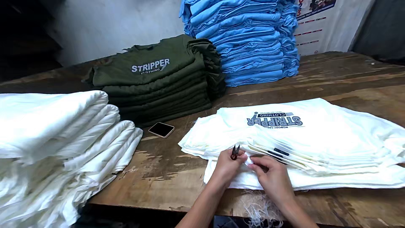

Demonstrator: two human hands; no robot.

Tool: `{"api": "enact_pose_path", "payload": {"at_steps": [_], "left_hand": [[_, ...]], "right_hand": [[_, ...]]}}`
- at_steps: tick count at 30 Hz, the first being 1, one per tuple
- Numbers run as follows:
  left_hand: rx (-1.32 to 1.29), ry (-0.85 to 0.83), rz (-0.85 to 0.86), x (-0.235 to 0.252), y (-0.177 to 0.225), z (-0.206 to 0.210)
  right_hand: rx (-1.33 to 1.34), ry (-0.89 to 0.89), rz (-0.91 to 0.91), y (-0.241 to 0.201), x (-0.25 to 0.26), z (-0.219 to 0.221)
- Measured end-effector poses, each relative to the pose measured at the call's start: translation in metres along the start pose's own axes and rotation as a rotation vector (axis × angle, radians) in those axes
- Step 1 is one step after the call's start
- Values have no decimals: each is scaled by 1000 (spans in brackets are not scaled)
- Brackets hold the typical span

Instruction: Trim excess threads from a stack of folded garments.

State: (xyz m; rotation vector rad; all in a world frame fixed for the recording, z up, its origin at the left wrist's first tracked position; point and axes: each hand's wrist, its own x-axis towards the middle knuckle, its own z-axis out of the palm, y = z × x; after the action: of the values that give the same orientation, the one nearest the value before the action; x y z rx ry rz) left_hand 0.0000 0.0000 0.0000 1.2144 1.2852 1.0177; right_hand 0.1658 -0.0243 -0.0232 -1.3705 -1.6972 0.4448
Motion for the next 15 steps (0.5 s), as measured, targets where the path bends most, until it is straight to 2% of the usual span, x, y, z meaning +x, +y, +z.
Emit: {"api": "enact_pose_path", "payload": {"at_steps": [5,8,10,15], "left_hand": [[485,91,183,-13,7,-6],[823,245,530,-27,10,-4],[972,264,696,-32,13,1],[1172,159,772,-27,13,15]], "right_hand": [[171,190,-5,6,-14,-3],[196,235,19,4,-17,-3],[202,253,22,3,-17,-1],[134,265,-59,6,-17,3]]}}
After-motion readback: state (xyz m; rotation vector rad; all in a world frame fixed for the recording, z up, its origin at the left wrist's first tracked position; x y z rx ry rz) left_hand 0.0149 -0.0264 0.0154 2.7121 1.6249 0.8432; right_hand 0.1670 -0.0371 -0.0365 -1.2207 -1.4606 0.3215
